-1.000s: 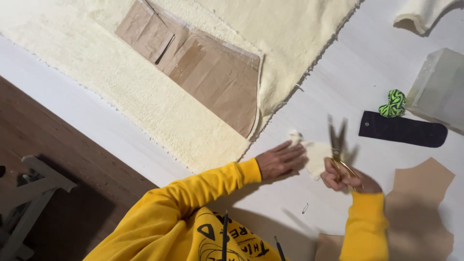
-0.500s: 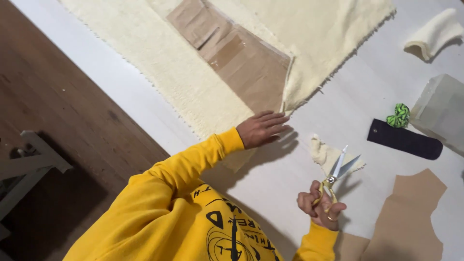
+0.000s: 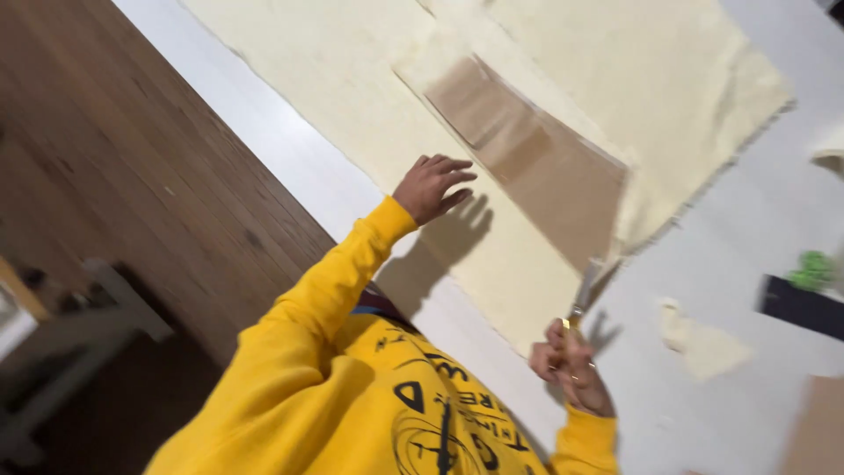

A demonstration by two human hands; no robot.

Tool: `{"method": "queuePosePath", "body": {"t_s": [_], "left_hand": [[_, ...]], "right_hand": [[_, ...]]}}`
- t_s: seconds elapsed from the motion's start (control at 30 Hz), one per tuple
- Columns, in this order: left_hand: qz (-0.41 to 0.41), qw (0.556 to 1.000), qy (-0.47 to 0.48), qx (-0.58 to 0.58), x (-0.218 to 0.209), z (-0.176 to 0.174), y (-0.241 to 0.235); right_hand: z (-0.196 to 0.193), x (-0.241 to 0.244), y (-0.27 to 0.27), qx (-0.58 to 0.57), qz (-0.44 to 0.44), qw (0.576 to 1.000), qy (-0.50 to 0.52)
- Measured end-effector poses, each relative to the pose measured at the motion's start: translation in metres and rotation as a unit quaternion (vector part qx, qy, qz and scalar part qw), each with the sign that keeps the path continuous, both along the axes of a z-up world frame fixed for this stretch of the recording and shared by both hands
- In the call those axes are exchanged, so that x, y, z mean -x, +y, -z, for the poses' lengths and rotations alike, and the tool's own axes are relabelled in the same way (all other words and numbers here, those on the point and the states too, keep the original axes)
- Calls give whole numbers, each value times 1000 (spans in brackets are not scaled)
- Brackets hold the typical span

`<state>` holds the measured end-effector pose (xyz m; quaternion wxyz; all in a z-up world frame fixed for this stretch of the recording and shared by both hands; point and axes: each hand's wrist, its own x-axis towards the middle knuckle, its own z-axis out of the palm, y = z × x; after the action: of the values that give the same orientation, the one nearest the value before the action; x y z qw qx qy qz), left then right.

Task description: Cutting a piece of sheepskin material using a cardboard template and scissors on a workbench.

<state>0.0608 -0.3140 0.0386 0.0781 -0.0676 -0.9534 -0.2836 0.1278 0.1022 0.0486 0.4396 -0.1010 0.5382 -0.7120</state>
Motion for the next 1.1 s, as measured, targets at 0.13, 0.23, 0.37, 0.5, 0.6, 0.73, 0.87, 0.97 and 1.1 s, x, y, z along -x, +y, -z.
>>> {"method": "queuePosePath", "body": {"t_s": [0.13,0.23,0.37,0.5,0.6,0.73,0.87,0.97,1.1], "left_hand": [[19,999,37,24,50,25,-95],[87,992,62,66,91,38,-137],[166,974,39,151,127,48,-172],[219,955,63,190,148,83,-183],[233,953,86,175,153,98,-191],[233,952,90,175,154,104,-192],[224,957,130,134,144,92,-196],[228,956,164,82,152,92,-198],[240,963,124,-11,150,67,-201]], "right_hand": [[33,-21,-75,23,23,999,-41],[-12,-52,-150,-26,133,991,1],[-7,-72,-211,-13,128,991,23],[6,-81,-242,31,147,989,-3],[2,-65,-257,10,142,989,-34],[8,-16,-273,-23,151,988,-20],[3,14,-298,-16,117,993,-6],[6,39,-328,-34,117,993,-12],[20,47,-379,-26,109,993,-41]]}}
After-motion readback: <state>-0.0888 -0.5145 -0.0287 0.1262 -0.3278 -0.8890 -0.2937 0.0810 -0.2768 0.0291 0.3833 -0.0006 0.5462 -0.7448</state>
